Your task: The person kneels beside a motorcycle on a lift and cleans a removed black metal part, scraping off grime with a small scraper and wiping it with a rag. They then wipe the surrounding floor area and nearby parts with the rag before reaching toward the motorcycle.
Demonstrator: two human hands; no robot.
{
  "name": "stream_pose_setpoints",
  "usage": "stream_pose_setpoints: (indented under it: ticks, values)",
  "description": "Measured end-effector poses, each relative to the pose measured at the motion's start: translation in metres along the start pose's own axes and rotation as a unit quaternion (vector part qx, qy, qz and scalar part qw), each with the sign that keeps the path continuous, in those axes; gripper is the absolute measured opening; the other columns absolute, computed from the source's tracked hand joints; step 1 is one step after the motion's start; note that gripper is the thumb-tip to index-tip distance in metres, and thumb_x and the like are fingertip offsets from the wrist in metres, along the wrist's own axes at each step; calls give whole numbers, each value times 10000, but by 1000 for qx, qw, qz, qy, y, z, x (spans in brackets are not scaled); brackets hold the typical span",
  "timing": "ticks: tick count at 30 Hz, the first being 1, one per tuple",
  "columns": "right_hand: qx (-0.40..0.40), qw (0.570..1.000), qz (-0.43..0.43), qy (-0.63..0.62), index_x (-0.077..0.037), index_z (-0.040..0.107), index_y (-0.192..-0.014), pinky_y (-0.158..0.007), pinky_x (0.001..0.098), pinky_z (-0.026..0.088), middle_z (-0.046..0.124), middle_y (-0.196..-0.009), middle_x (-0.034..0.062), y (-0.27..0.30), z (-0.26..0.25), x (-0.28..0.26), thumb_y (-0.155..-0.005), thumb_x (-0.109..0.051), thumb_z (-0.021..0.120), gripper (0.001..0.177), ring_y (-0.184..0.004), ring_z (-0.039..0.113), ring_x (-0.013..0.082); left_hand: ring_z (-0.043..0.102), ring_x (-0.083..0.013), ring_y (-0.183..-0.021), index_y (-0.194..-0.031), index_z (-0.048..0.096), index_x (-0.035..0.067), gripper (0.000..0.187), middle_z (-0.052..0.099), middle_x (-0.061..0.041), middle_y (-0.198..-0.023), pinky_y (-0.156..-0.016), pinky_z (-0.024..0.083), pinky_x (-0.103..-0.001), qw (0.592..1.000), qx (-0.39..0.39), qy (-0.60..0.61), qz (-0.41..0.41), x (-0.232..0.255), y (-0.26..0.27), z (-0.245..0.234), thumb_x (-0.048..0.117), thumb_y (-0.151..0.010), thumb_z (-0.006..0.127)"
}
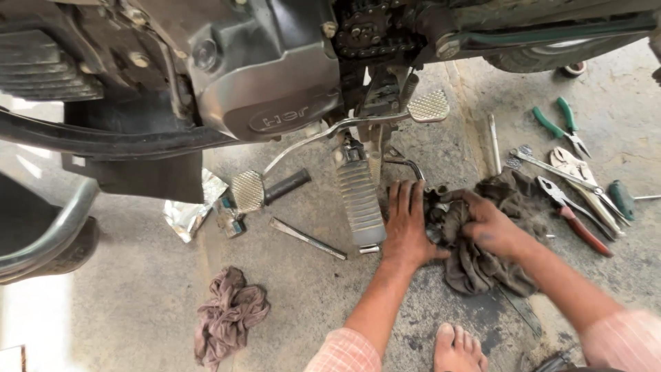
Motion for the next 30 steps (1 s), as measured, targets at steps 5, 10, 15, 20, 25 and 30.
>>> stream_pose_setpoints:
  ticks: [5,10,15,20,25,30]
  values:
    - [83,985,-128,81,66,454,-1349,-955,353,496,731,-1104,141,23,-3,-18,-754,118,597,614,-1088,665,252,94,-399,-1562,-1582,207,88,1465,230,-159,-1623,-1244,244,-546,1000,-1,2,-8,10,1,-12,412,-410,1024]
    - [64,897,-68,432,49,451,-1275,-912,504,529,694,-1020,296,18,16,-28,-684,7,623,616,-1029,681,452,111,-342,-1578,-1582,226,134,1444,247,-94,-1634,-1187,257,-657,999,-19,-11,-31,14,4,-19,394,-406,1021]
    - [66,881,59,466,85,374,-1342,-899,509,565,693,-971,332,12,38,-45,-747,-138,622,681,-1029,687,478,117,-340,-1574,-1565,247,148,1367,266,-83,-1623,-1106,271,-772,999,1,18,-33,12,5,-18,392,-445,993]
    - [41,918,6,394,214,168,-1379,-901,592,466,644,-998,419,-26,33,49,-686,-167,719,964,-1065,633,533,135,-350,-1579,-1586,262,145,1306,283,-103,-1621,-1102,289,-760,999,29,-5,-19,3,7,-1,389,-512,964]
    - [49,932,-41,356,163,172,-1454,-870,550,504,606,-1065,406,-26,25,22,-693,-201,700,996,-1013,614,547,155,-351,-1579,-1589,270,145,1308,302,-97,-1617,-1095,316,-730,999,30,-26,-12,8,3,-10,388,-503,958]
    - [-50,886,-90,451,61,373,-1405,-1084,672,277,713,-853,240,-23,15,9,-710,-159,650,779,-944,684,460,185,-375,-1555,-1564,280,114,1426,337,-124,-1590,-1129,288,-712,1000,30,8,-1,2,1,-2,409,-374,1008]
Point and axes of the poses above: each hand's wrist, its own y-axis away from the middle knuckle, its own z-axis out of the palm, x = y × z, the point moved 2 cm from there along -y, towards the middle knuckle
